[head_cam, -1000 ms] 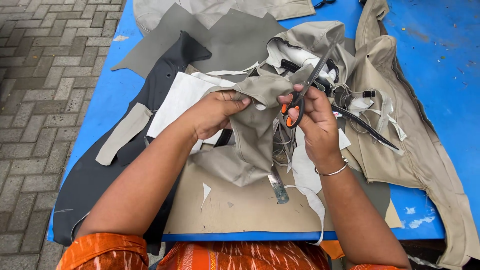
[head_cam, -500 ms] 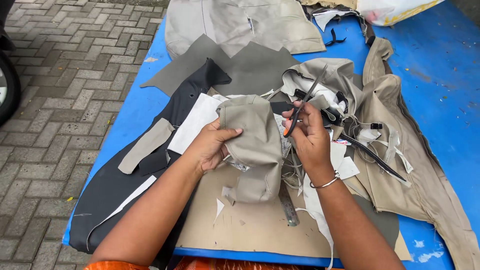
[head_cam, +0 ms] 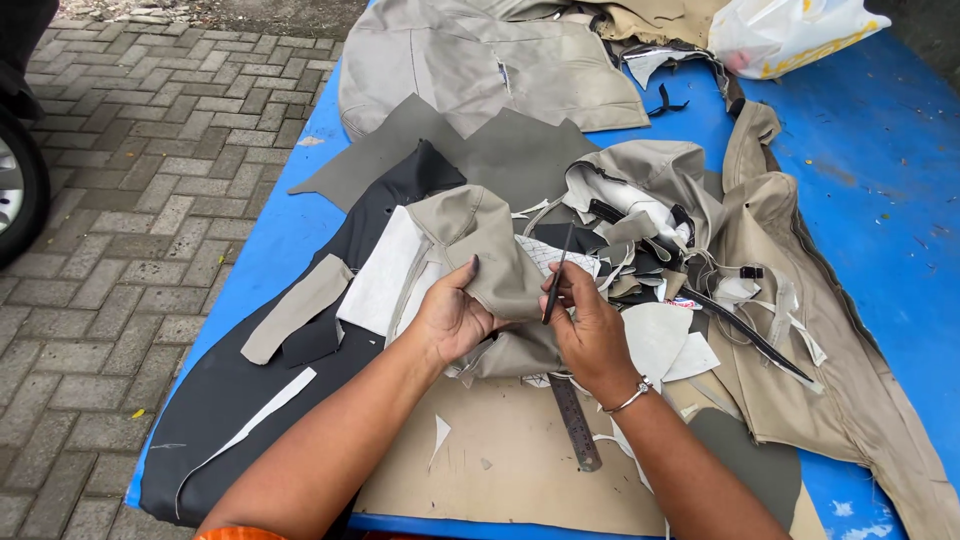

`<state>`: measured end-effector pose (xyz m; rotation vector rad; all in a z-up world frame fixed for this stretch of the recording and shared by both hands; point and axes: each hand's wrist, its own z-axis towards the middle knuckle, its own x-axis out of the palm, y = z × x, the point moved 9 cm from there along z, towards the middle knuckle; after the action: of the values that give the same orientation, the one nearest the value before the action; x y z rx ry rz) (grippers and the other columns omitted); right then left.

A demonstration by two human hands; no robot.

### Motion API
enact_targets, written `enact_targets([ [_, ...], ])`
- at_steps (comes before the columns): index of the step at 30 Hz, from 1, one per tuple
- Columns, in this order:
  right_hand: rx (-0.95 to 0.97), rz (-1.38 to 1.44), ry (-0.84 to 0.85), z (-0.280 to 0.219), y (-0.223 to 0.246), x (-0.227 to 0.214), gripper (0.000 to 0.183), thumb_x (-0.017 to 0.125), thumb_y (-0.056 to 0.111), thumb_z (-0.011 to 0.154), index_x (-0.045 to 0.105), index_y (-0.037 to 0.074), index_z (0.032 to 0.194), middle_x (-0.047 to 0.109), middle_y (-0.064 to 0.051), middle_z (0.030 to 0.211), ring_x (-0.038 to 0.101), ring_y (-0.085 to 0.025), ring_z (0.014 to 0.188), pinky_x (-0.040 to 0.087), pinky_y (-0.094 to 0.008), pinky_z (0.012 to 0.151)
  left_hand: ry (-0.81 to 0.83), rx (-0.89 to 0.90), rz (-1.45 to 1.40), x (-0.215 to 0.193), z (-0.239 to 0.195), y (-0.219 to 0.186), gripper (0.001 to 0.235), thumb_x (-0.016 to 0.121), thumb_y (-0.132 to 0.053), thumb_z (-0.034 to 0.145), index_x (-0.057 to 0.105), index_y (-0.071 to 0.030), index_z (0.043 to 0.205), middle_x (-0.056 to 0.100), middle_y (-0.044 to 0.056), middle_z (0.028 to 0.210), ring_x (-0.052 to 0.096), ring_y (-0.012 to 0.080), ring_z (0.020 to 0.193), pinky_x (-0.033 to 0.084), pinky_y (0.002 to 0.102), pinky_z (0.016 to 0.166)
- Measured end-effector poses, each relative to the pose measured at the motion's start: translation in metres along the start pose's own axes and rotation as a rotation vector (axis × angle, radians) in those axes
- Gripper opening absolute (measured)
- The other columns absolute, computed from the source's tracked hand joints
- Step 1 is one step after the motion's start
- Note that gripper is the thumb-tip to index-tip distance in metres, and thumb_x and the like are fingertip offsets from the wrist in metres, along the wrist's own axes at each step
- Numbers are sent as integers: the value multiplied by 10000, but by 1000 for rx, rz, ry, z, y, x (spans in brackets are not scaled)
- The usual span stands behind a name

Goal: Marking and cutting leather pieces on a cutting table.

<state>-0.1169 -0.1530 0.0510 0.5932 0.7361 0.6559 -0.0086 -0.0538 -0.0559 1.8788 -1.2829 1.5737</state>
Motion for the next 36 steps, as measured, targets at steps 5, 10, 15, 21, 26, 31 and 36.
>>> enact_targets([
  [5, -186, 108, -151, -12, 29, -19, 366, 617, 23, 971, 479, -47, 1303, 691, -189, 1078, 723, -286, 974, 585, -364, 863, 106, 161, -54, 7, 23, -29, 449, 600, -275, 991, 584, 16, 1332, 650, 214, 1324, 610, 389, 1244, 433, 618, 1101],
  [10, -35, 282, -69, -8, -15, 3, 359, 508, 64, 1035, 381, -21, 1360, 633, -182, 1052, 681, -233, 925, 582, -377, 822, 282, 166, -164, 45, -8, -31, 409, 577, -291, 1003, 617, -13, 1301, 665, 199, 1303, 608, 376, 1250, 423, 627, 1114],
  [15, 207, 400, 74, -13, -44, 19, 360, 522, 77, 1025, 387, 48, 1357, 656, -170, 1115, 694, -202, 895, 586, -316, 781, 374, 287, -77, 49, -14, -47, 439, 591, -366, 985, 622, -93, 1327, 662, 163, 1328, 619, 368, 1244, 488, 649, 1047],
  [21, 327, 660, 236, -31, -48, 45, 375, 599, 63, 969, 456, 44, 1315, 659, -156, 939, 666, -161, 705, 562, -245, 569, 340, 345, 188, 49, -13, -45, 468, 553, -387, 1008, 574, -125, 1395, 634, 192, 1355, 602, 406, 1248, 501, 650, 1011],
  [26, 337, 753, 436, -35, 9, 46, 415, 541, 307, 990, 439, 58, 1305, 606, -159, 933, 611, -167, 662, 542, -288, 600, 491, 298, -9, 76, -35, -66, 589, 499, -505, 1009, 534, -69, 1404, 594, 239, 1373, 537, 460, 1302, 370, 637, 1151],
  [31, 341, 749, 694, -52, 21, 66, 463, 502, 422, 1001, 428, 57, 1277, 592, -111, 975, 569, -155, 670, 539, -315, 679, 611, 287, -129, 71, -36, -80, 602, 447, -493, 1053, 506, -16, 1414, 581, 272, 1372, 561, 450, 1281, 335, 596, 1209],
  [36, 436, 994, 585, -53, 9, 70, 596, 543, 540, 955, 438, 41, 1264, 600, -177, 955, 570, -211, 663, 497, -304, 630, 475, 208, -253, 43, -14, -72, 305, 522, -259, 1068, 635, 21, 1022, 716, 187, 986, 670, 390, 1133, 478, 481, 1140],
])
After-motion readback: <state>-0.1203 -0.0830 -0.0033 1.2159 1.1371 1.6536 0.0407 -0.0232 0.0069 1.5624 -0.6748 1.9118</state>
